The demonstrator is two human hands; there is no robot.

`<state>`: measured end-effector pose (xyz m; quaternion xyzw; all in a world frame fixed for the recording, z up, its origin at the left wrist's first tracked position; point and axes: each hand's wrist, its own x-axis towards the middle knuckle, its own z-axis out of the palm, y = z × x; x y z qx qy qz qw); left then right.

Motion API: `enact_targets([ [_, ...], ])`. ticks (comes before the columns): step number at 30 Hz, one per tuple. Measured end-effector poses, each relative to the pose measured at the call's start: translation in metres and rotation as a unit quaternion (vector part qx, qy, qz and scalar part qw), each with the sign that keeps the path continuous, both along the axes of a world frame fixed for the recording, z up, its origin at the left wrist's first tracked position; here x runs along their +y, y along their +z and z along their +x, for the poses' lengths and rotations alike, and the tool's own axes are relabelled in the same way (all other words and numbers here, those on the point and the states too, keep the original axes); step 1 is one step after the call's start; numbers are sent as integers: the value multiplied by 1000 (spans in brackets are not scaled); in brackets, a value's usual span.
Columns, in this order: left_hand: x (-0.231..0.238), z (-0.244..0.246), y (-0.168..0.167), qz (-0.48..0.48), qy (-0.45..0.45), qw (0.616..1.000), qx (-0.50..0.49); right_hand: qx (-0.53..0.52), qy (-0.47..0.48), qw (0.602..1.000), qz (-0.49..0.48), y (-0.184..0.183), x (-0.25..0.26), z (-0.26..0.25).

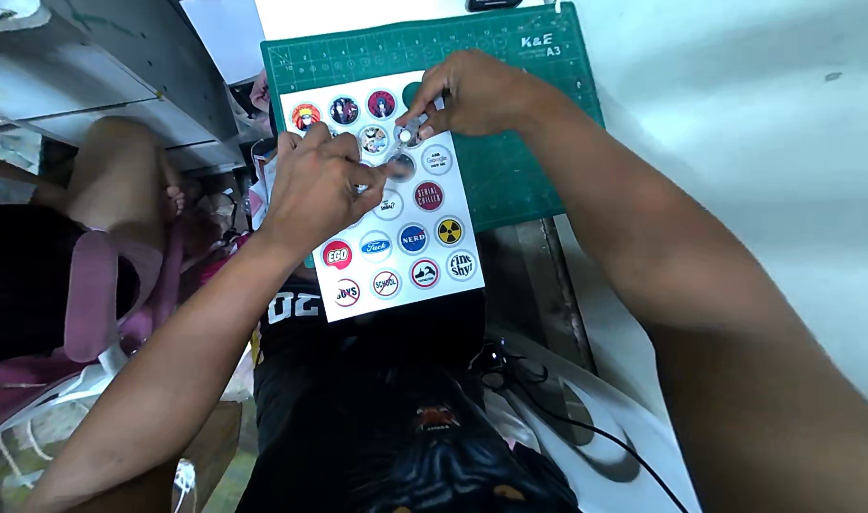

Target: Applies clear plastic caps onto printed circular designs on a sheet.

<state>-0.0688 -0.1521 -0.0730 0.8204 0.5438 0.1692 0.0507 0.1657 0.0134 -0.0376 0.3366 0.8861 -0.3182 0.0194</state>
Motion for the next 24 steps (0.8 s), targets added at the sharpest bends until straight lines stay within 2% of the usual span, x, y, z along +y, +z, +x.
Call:
enact_targets([
  [8, 1, 18, 5, -5, 55, 996, -75, -10, -4, 1000, 0, 1, 0, 0],
  [13, 1, 35, 5, 7, 84, 984, -155, -5, 0, 1000, 3, 1, 0, 0],
  [24, 18, 10, 8, -36, 68, 987, -138, -20, -2, 1000, -8, 2, 2, -2],
])
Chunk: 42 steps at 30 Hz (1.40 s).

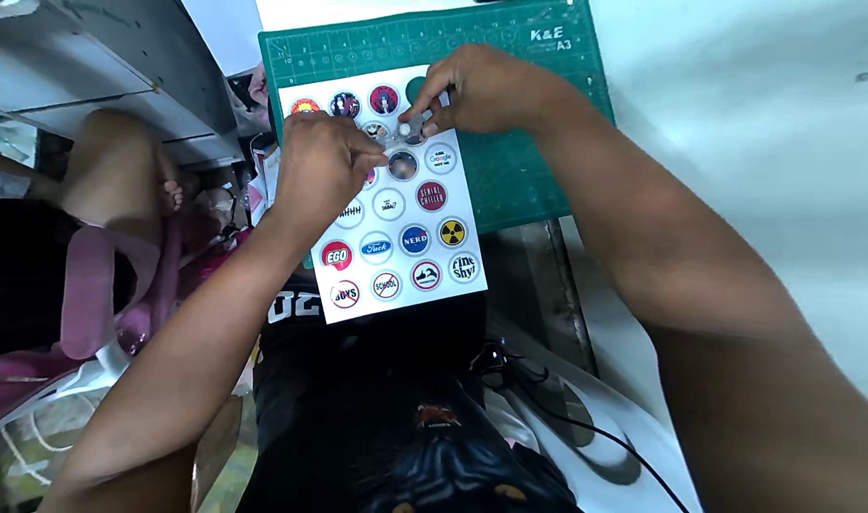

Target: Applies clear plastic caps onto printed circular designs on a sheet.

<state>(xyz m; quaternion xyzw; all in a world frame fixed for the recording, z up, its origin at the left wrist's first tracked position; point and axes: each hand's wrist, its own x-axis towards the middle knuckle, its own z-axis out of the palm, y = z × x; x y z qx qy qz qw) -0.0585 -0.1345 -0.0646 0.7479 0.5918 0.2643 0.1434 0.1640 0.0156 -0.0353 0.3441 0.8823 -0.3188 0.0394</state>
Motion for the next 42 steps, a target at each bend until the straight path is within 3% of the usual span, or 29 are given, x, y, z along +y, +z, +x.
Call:
enact_targets([
  [14, 50, -42, -2, 48, -142, 988, 30, 9, 3, 1000, 3, -2, 0, 2],
  [20, 79, -48, 5, 26, -187, 980, 64, -12, 23, 999, 28, -2, -2, 2],
  [36, 127, -14, 40, -78, -231, 961, 133, -11, -10, 999, 29, 1, -6, 0],
  [42, 120, -5, 46, -35, -267, 941, 205, 15, -12, 999, 26, -2, -4, 3],
])
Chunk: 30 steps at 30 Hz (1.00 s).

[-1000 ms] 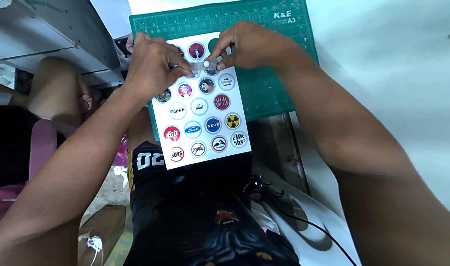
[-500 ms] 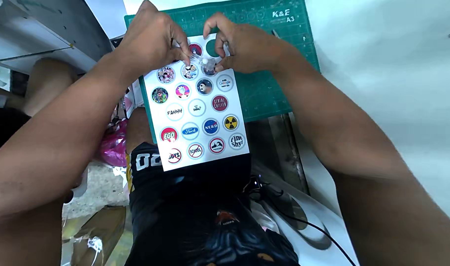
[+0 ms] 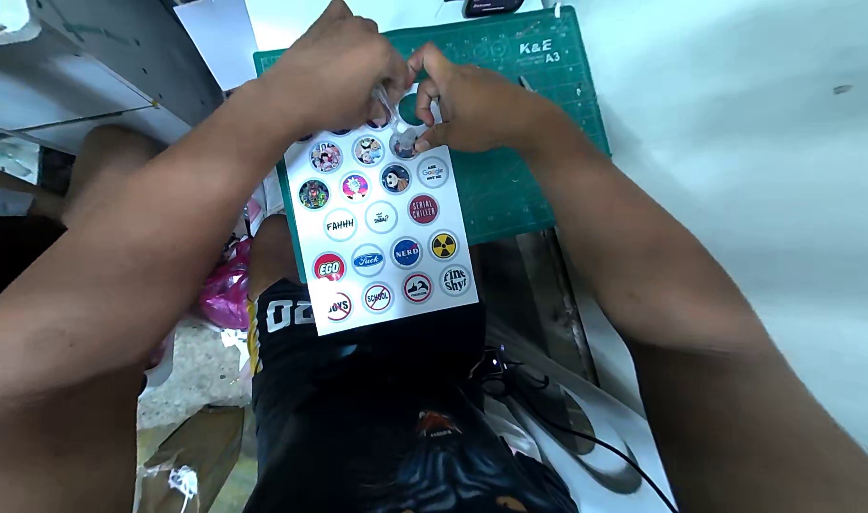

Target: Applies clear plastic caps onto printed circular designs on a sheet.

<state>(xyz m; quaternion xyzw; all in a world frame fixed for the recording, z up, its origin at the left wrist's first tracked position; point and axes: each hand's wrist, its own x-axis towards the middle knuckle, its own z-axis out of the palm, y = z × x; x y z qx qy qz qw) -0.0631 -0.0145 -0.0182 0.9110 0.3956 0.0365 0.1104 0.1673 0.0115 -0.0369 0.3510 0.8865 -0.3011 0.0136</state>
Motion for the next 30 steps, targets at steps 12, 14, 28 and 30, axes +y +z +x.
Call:
enact_targets([
  [12, -22, 18, -7, -9, -28, 999, 35, 198, -95, 975, -30, -22, -22, 27],
  [14, -23, 20, -6, -3, -27, 999, 35, 192, -122, 974, -9, -24, -29, 25],
  [28, -22, 34, 3, -90, 54, 993, 52, 152, -103, 980, 74, -30, -46, 22],
  [30, -22, 36, 7, -97, 56, 992, 54, 157, -104, 979, 77, -31, -47, 23],
])
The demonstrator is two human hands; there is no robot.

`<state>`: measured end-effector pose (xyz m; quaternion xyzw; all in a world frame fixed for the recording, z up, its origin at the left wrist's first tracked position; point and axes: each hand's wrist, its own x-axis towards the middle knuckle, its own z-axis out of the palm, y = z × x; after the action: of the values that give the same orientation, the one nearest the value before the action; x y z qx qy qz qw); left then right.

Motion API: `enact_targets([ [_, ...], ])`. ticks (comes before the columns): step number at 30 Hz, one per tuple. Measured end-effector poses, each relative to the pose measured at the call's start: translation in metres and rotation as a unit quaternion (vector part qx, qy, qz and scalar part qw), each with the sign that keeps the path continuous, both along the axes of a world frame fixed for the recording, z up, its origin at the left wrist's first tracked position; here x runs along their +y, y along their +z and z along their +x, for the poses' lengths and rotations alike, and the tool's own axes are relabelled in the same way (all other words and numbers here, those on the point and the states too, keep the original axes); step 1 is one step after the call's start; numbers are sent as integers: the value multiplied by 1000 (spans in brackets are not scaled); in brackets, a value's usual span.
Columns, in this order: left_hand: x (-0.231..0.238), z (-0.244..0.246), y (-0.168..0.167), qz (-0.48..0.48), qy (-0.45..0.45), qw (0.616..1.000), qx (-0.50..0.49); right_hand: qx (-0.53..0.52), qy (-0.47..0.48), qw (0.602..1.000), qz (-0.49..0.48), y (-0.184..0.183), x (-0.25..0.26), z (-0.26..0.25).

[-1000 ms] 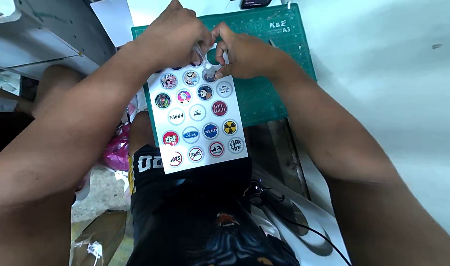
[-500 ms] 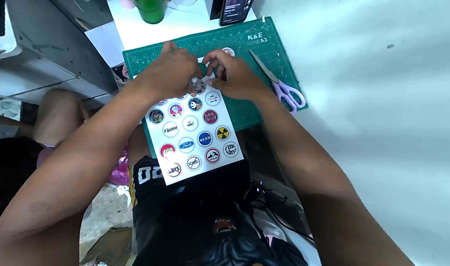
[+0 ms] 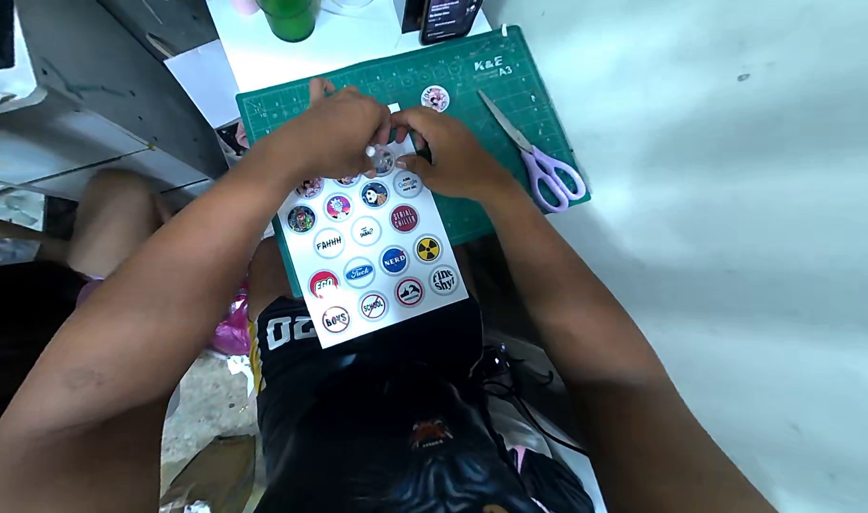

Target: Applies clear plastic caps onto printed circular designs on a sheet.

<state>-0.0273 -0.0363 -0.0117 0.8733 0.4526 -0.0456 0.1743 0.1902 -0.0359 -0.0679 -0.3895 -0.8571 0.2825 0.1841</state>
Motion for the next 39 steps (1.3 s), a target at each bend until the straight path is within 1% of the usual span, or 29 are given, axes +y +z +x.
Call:
enact_targets([
  [4, -5, -3, 5, 10, 3, 1000, -8, 2, 3, 1000, 8, -2, -2, 0],
  [7, -13, -17, 13, 35, 9, 998, -56, 8, 9, 1000, 9, -4, 0, 1],
  [11, -42, -52, 25, 57, 80, 984, -151, -1, 12, 1000, 5, -1, 1, 0],
  [14, -83, -82, 21, 33, 154, 962, -223, -28, -1, 1000, 7, 8, -2, -7],
  [16, -124, -92, 13, 5, 228, 935, -271, -57, -12, 998, 11, 13, -7, -12],
  [18, -164, -103, -1, -17, 284, 908, -307, -86, -47, 995, 21, 19, -11, -17],
  [20, -197, -112, -21, -53, 315, 881, -348, -114, -104, 988, 33, 24, -14, -18],
  [23, -245, -115, -50, -142, 351, 824, -421, -139, -167, 976, -8, 35, -22, -14],
  [26, -273, -99, -63, -234, 342, 752, -513, -152, -165, 972, -63, 41, -31, -15],
  [28, -278, -87, -66, -293, 318, 700, -569, -138, -148, 976, -75, 40, -34, -16],
  [30, -275, -76, -67, -331, 288, 667, -602, -114, -137, 981, -71, 37, -35, -16],
  [33, -266, -63, -63, -345, 265, 650, -623, -79, -137, 985, -71, 39, -37, -11],
  [37, -254, -64, -48, -293, 288, 645, -644, -43, -157, 986, -36, 41, -37, 7],
  [39, -249, -79, -39, -265, 270, 644, -665, -31, -178, 984, -7, 40, -37, 17],
])
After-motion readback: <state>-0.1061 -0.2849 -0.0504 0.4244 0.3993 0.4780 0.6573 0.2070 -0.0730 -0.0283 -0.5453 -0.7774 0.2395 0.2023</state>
